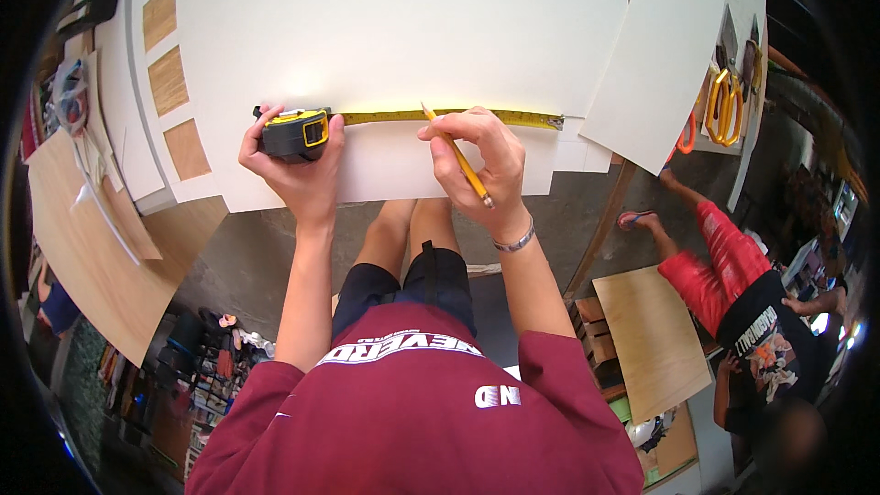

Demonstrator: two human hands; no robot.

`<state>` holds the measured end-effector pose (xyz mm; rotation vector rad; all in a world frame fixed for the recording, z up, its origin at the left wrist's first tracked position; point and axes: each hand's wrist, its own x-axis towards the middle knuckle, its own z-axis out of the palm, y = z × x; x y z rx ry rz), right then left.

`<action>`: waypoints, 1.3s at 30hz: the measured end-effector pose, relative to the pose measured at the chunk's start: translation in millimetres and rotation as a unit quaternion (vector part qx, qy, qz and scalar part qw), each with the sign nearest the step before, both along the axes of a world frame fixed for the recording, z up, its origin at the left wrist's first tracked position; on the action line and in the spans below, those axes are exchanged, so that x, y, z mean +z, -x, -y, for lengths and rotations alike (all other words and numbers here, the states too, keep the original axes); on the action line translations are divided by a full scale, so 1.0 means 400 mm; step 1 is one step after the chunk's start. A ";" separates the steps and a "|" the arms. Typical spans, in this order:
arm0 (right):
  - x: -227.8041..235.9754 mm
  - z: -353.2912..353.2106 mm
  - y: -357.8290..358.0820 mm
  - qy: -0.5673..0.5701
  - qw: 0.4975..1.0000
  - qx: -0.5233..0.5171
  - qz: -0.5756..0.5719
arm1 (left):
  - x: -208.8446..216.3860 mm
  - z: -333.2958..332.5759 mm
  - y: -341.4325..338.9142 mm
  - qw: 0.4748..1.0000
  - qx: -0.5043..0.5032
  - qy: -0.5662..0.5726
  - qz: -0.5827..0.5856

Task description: The person assembles a white cabinet door by aligning and securing wooden panels onto a white frame using adhesive tape. They measure the components with a tape measure and mark them with a pencil. The person also handles a black sheet and a long black strip, positioning them on the workbench.

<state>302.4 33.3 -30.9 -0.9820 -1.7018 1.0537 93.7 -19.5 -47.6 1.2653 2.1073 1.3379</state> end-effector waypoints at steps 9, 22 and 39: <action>-0.015 0.021 0.043 0.103 0.992 -0.065 -0.032 | 0.003 0.004 0.002 1.000 -0.003 -0.001 -0.014; -0.011 0.019 0.055 0.103 0.992 -0.073 0.021 | -0.007 0.006 0.008 0.999 -0.011 0.002 -0.052; -0.015 0.017 0.057 0.085 0.993 -0.070 0.039 | -0.012 0.009 0.008 0.999 -0.013 -0.002 -0.034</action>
